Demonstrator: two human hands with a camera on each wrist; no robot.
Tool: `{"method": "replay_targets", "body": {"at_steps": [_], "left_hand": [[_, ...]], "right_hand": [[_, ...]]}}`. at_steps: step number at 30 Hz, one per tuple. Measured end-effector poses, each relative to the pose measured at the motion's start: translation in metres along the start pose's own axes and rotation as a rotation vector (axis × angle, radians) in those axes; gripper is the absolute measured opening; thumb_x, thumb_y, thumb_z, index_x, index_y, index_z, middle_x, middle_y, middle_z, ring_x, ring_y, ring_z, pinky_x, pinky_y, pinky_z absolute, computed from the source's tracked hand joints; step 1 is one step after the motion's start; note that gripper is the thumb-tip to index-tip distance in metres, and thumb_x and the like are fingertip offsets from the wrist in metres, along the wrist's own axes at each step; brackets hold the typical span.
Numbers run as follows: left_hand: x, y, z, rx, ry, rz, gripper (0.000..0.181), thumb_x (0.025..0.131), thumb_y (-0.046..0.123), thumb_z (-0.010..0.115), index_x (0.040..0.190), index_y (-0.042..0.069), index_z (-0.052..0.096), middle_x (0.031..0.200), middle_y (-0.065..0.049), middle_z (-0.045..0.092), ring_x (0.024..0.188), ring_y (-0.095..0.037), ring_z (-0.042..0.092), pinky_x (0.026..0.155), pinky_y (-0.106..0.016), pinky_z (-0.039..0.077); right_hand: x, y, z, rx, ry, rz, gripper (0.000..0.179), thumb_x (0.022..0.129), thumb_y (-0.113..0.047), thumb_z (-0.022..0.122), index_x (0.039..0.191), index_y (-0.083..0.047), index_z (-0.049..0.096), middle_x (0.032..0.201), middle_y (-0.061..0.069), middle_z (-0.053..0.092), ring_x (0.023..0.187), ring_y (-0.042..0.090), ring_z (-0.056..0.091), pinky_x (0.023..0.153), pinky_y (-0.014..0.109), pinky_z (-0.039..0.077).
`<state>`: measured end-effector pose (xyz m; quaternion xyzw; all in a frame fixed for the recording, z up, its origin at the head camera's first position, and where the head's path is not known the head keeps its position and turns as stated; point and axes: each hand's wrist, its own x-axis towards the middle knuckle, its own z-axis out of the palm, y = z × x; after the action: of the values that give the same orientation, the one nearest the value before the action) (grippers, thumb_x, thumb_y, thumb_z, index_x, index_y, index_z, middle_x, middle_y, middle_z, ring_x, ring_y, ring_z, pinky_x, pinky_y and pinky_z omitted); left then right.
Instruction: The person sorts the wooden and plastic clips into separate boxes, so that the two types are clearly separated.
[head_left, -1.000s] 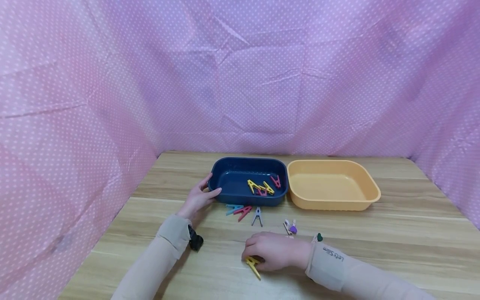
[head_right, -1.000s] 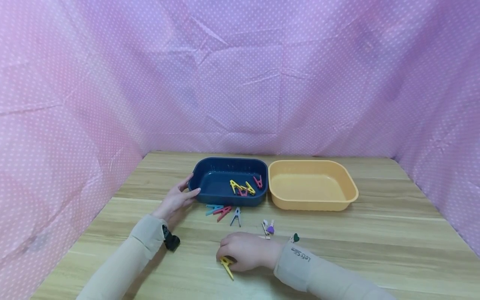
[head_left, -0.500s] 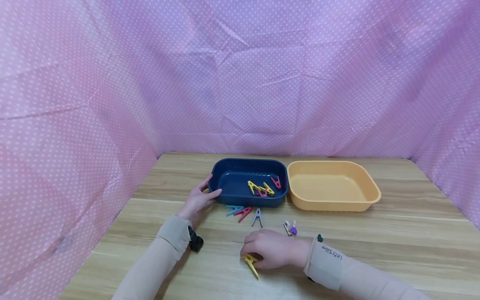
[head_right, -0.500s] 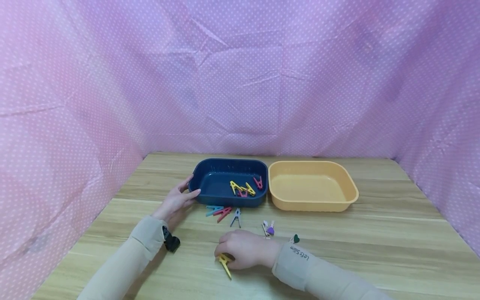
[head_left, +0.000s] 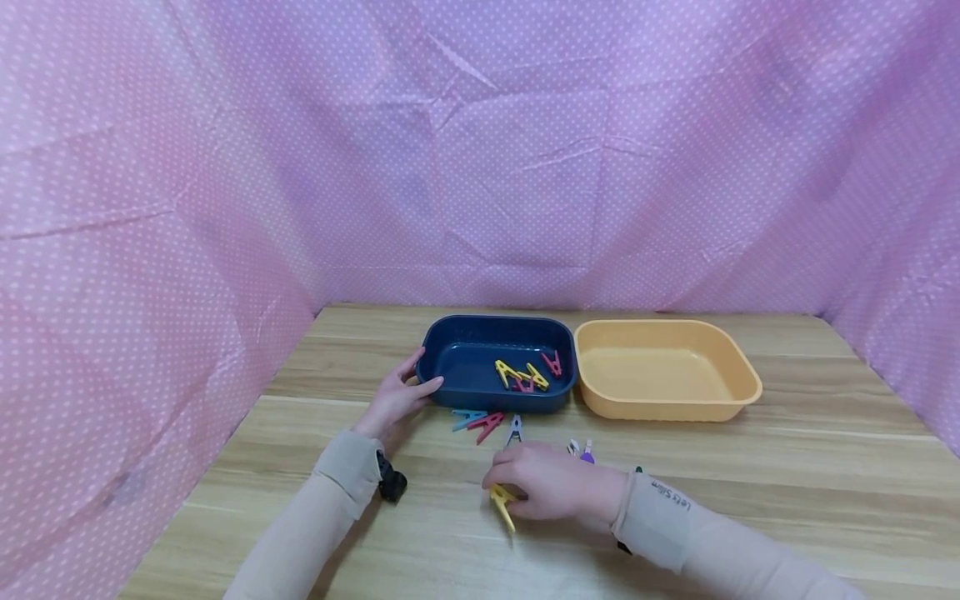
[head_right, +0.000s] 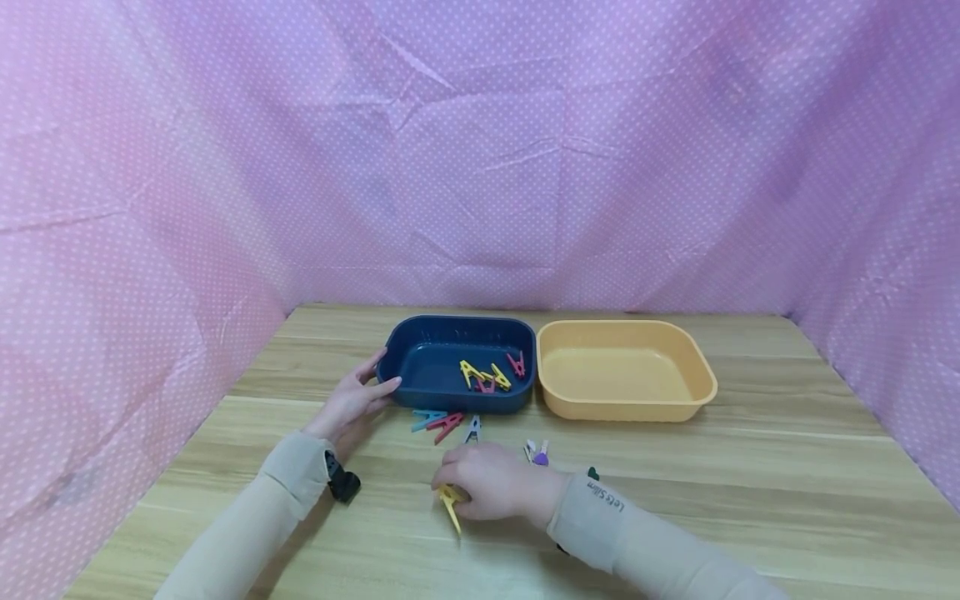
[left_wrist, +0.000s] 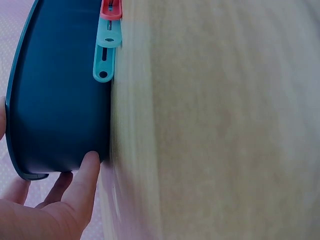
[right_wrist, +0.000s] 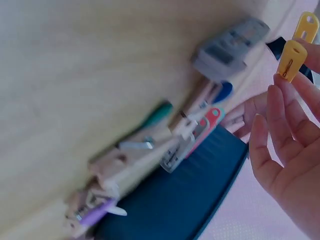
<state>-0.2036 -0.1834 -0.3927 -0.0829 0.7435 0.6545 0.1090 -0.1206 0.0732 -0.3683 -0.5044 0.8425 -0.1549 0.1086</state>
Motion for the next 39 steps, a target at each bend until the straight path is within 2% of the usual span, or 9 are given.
{"method": "replay_targets", "body": {"at_steps": [6,13,18,24,29,39], "left_hand": [[0.001,0.0,0.0,-0.001,0.003,-0.005,0.073,0.089,0.016,0.066,0.15,0.029,0.028,0.154,-0.017,0.022,0.125,-0.026,0.046,0.103,-0.039,0.043],[0.003,0.0,-0.001,0.022,-0.005,0.0,0.074,0.089,0.017,0.067,0.15,0.03,0.027,0.155,-0.016,0.02,0.123,-0.025,0.048,0.103,-0.039,0.043],[0.005,0.0,-0.001,0.013,-0.017,-0.007,0.074,0.089,0.017,0.067,0.15,0.03,0.026,0.155,-0.017,0.02,0.124,-0.025,0.047,0.103,-0.039,0.043],[0.004,0.0,-0.001,0.006,-0.012,-0.001,0.074,0.089,0.016,0.067,0.15,0.03,0.027,0.155,-0.017,0.02,0.125,-0.025,0.046,0.104,-0.039,0.043],[0.004,0.0,-0.001,0.009,-0.008,0.007,0.074,0.089,0.015,0.067,0.15,0.029,0.027,0.155,-0.017,0.02,0.125,-0.026,0.046,0.103,-0.039,0.043],[0.003,0.001,-0.001,-0.002,-0.004,-0.001,0.074,0.089,0.014,0.066,0.15,0.028,0.028,0.155,-0.017,0.019,0.128,-0.027,0.043,0.104,-0.039,0.042]], "right_hand": [[0.002,0.001,-0.011,-0.074,0.046,0.004,0.031,0.084,-0.021,0.073,0.114,-0.015,0.067,0.108,-0.003,0.064,0.096,0.006,0.057,0.09,0.023,0.05],[0.001,0.005,-0.019,-0.071,0.116,0.005,0.031,0.084,-0.02,0.073,0.113,-0.011,0.067,0.111,0.0,0.065,0.101,0.012,0.06,0.091,0.028,0.051],[0.0,0.009,-0.026,-0.102,0.177,0.019,0.03,0.082,-0.02,0.074,0.11,-0.011,0.069,0.108,-0.001,0.066,0.1,0.013,0.06,0.088,0.028,0.052],[-0.001,0.015,-0.033,-0.096,0.218,0.065,0.029,0.081,-0.019,0.075,0.108,-0.012,0.069,0.098,-0.003,0.064,0.089,0.009,0.057,0.082,0.025,0.053],[-0.001,0.025,-0.036,-0.09,0.261,0.108,0.027,0.081,-0.016,0.074,0.108,-0.013,0.069,0.096,-0.004,0.063,0.085,0.009,0.056,0.08,0.026,0.053],[0.0,0.044,-0.043,-0.091,0.313,0.15,0.032,0.079,-0.011,0.075,0.11,-0.007,0.068,0.105,0.003,0.065,0.095,0.016,0.06,0.084,0.035,0.055]]}}
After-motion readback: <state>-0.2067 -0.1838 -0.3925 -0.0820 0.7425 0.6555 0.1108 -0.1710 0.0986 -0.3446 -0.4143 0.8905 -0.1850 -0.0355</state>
